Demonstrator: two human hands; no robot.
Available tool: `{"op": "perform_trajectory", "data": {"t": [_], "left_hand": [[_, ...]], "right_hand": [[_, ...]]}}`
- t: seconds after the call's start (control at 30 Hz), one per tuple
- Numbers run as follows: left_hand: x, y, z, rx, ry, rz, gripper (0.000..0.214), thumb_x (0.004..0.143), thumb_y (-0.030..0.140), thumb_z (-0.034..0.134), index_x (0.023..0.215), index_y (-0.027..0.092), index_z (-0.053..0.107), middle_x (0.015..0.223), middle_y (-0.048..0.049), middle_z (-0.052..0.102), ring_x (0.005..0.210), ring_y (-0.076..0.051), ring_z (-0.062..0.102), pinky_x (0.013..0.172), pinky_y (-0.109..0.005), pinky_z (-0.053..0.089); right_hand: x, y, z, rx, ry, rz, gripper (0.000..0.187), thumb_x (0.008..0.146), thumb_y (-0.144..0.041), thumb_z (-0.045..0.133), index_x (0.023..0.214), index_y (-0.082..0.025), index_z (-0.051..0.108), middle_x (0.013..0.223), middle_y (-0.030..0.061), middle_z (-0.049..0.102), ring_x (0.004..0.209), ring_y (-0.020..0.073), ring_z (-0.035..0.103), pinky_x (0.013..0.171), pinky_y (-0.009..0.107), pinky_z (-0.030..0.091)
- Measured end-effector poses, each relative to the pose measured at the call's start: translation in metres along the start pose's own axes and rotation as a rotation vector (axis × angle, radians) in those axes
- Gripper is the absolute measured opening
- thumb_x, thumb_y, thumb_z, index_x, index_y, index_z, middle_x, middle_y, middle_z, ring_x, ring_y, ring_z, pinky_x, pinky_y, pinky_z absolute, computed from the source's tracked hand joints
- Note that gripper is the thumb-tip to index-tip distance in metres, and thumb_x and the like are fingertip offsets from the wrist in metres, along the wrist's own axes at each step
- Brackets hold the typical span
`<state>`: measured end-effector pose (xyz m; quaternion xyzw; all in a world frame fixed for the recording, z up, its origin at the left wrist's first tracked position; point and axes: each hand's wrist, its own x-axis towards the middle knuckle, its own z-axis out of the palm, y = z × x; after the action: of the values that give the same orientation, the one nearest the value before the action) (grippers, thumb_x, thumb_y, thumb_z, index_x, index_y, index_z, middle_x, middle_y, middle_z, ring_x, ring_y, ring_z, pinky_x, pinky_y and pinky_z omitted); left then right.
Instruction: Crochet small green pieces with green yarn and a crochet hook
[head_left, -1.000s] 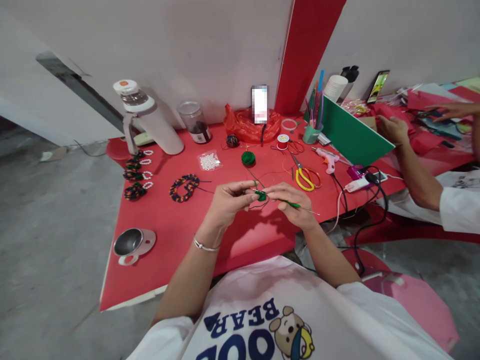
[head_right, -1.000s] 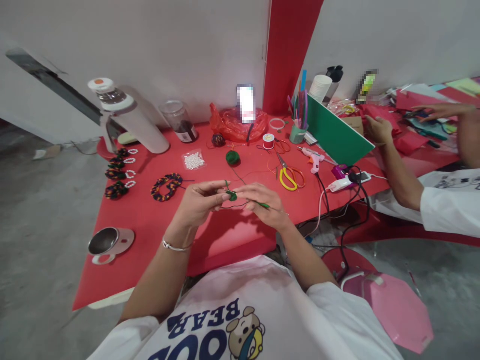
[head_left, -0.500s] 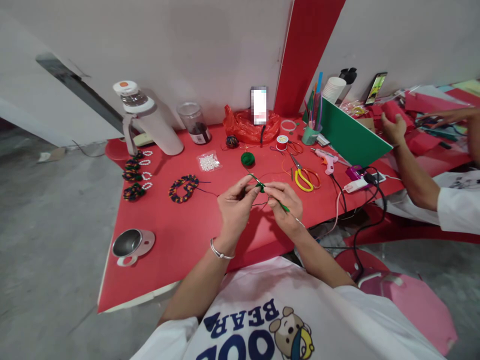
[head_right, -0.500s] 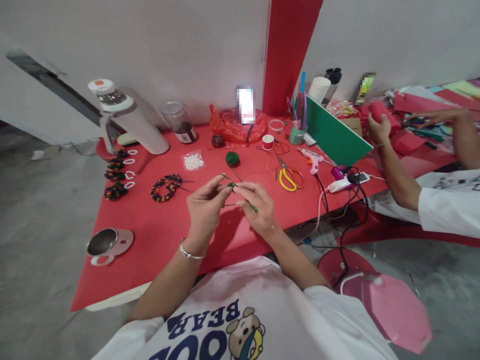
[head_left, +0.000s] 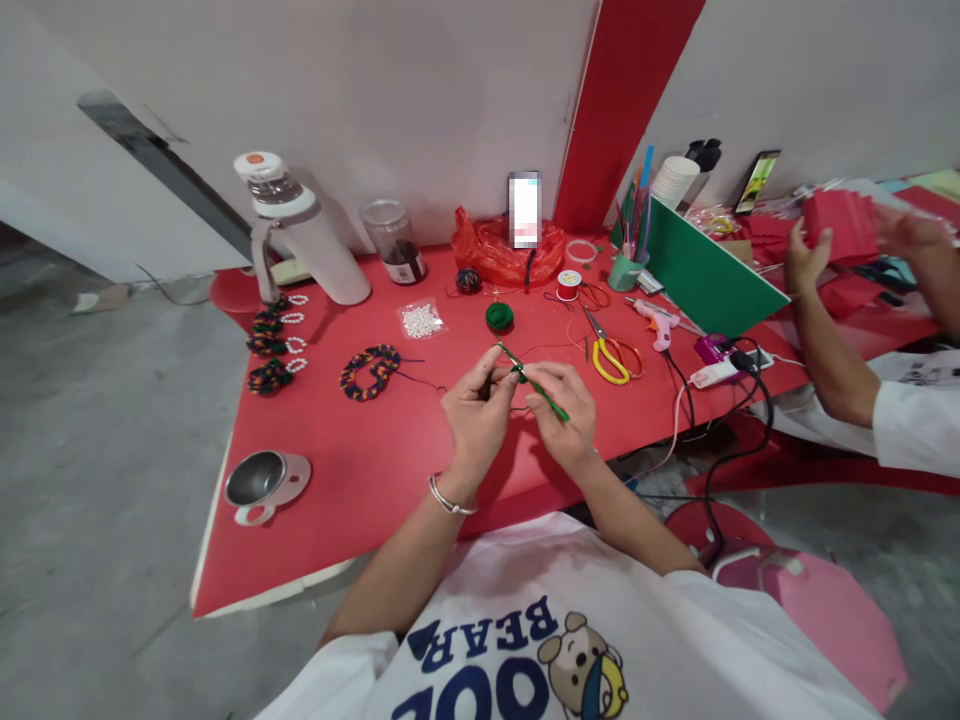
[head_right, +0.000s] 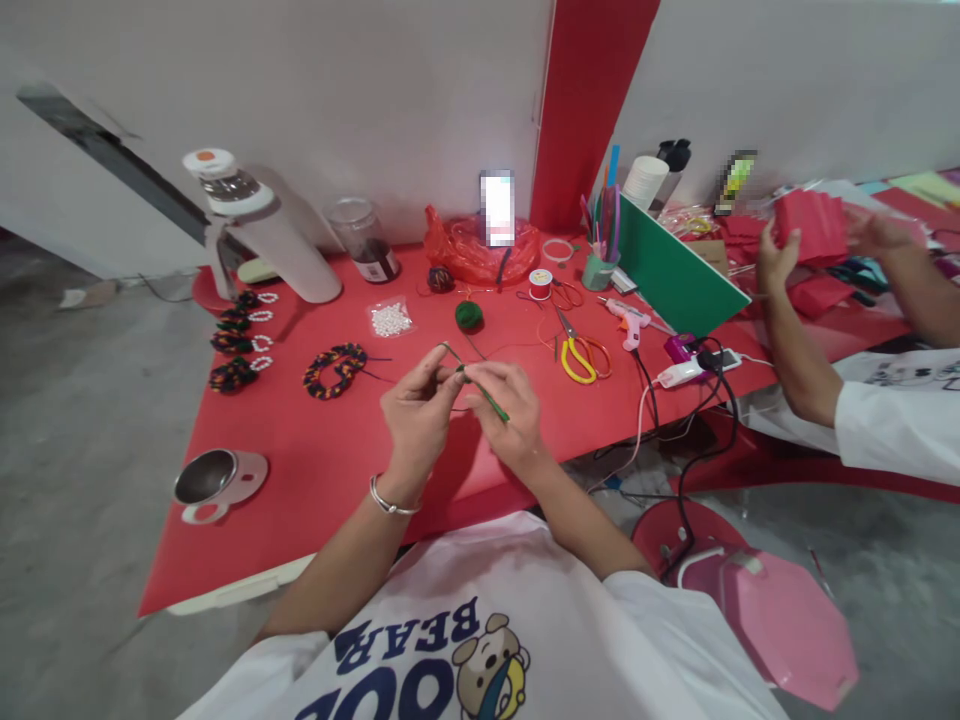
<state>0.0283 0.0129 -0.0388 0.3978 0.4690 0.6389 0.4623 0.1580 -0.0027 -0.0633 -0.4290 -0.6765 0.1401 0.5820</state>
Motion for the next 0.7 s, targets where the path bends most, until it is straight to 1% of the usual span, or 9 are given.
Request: {"op": "perform_trajectory", "data": {"t": [0.1, 0.13, 0.2, 0.3, 0.4, 0.47, 0.53, 0.6, 0.7], "left_hand": [[0.005, -0.001, 0.0, -0.08, -0.026, -0.051, 0.055, 0.065, 0.033, 0.09, 0.118, 0.018, 0.08, 0.073, 0.0016, 0.069, 0.061, -0.007, 0.055, 0.057, -0.02, 0.046], [0.007, -0.001, -0.001, -0.105, -0.036, -0.071, 0.057, 0.064, 0.033, 0.091, 0.118, 0.018, 0.08, 0.071, 0.0022, 0.068, 0.059, -0.006, 0.052, 0.055, -0.019, 0.044], [0.01, -0.001, -0.001, -0.124, -0.048, -0.086, 0.058, 0.064, 0.033, 0.091, 0.119, 0.018, 0.079, 0.069, 0.0032, 0.066, 0.055, -0.005, 0.048, 0.053, -0.019, 0.042], [0.009, -0.004, -0.003, -0.058, -0.037, -0.016, 0.053, 0.069, 0.031, 0.088, 0.12, 0.018, 0.079, 0.072, 0.0021, 0.068, 0.058, -0.006, 0.051, 0.057, -0.02, 0.045], [0.006, -0.008, -0.005, 0.092, -0.002, 0.128, 0.043, 0.076, 0.029, 0.082, 0.118, 0.02, 0.08, 0.082, -0.0011, 0.073, 0.071, -0.011, 0.062, 0.072, -0.025, 0.053], [0.005, -0.011, -0.006, 0.176, 0.011, 0.206, 0.038, 0.08, 0.028, 0.078, 0.117, 0.02, 0.08, 0.089, -0.0036, 0.075, 0.078, -0.014, 0.066, 0.078, -0.028, 0.055], [0.005, -0.014, -0.008, 0.21, 0.01, 0.237, 0.037, 0.082, 0.027, 0.075, 0.118, 0.02, 0.08, 0.092, -0.0053, 0.076, 0.08, -0.016, 0.068, 0.08, -0.03, 0.055], [0.007, -0.015, -0.01, 0.236, -0.008, 0.237, 0.034, 0.085, 0.027, 0.073, 0.118, 0.02, 0.079, 0.091, -0.006, 0.076, 0.08, -0.016, 0.069, 0.079, -0.03, 0.055], [0.011, -0.011, -0.015, 0.381, -0.09, 0.284, 0.029, 0.089, 0.028, 0.069, 0.115, 0.02, 0.08, 0.095, -0.0088, 0.077, 0.084, -0.019, 0.07, 0.083, -0.033, 0.056]], "right_hand": [[0.003, -0.004, -0.002, 0.118, -0.025, 0.126, 0.041, 0.101, -0.046, 0.06, 0.136, -0.026, 0.063, 0.122, 0.0112, 0.071, 0.108, 0.0212, 0.072, 0.089, 0.035, 0.063], [0.004, -0.006, -0.002, 0.137, -0.03, 0.137, 0.041, 0.101, -0.045, 0.059, 0.137, -0.026, 0.063, 0.122, 0.0112, 0.071, 0.108, 0.0206, 0.072, 0.088, 0.033, 0.063], [0.006, -0.008, -0.003, 0.121, -0.028, 0.126, 0.034, 0.103, -0.04, 0.057, 0.131, -0.025, 0.067, 0.118, 0.0107, 0.072, 0.106, 0.02, 0.072, 0.086, 0.033, 0.063], [0.009, -0.01, -0.001, 0.046, -0.006, 0.066, 0.027, 0.105, -0.033, 0.054, 0.119, -0.023, 0.074, 0.111, 0.0098, 0.073, 0.104, 0.0199, 0.071, 0.09, 0.036, 0.062], [0.011, -0.008, 0.004, 0.0, -0.025, -0.013, 0.03, 0.105, -0.032, 0.052, 0.125, -0.023, 0.072, 0.124, 0.0122, 0.073, 0.118, 0.023, 0.069, 0.104, 0.043, 0.058], [0.011, -0.005, 0.008, -0.02, -0.066, -0.066, 0.032, 0.106, -0.032, 0.051, 0.132, -0.025, 0.068, 0.131, 0.0127, 0.072, 0.124, 0.0242, 0.067, 0.108, 0.046, 0.055], [0.01, -0.001, 0.01, -0.043, -0.079, -0.131, 0.033, 0.105, -0.03, 0.052, 0.135, -0.025, 0.066, 0.132, 0.0128, 0.072, 0.123, 0.0246, 0.068, 0.108, 0.047, 0.054], [0.009, 0.002, 0.011, -0.078, -0.079, -0.189, 0.035, 0.105, -0.028, 0.054, 0.137, -0.025, 0.065, 0.133, 0.0135, 0.072, 0.122, 0.0252, 0.068, 0.107, 0.047, 0.054], [0.009, 0.005, 0.007, -0.141, -0.127, -0.214, 0.037, 0.105, -0.026, 0.053, 0.14, -0.025, 0.064, 0.134, 0.0141, 0.071, 0.122, 0.0259, 0.067, 0.106, 0.048, 0.055]]}}
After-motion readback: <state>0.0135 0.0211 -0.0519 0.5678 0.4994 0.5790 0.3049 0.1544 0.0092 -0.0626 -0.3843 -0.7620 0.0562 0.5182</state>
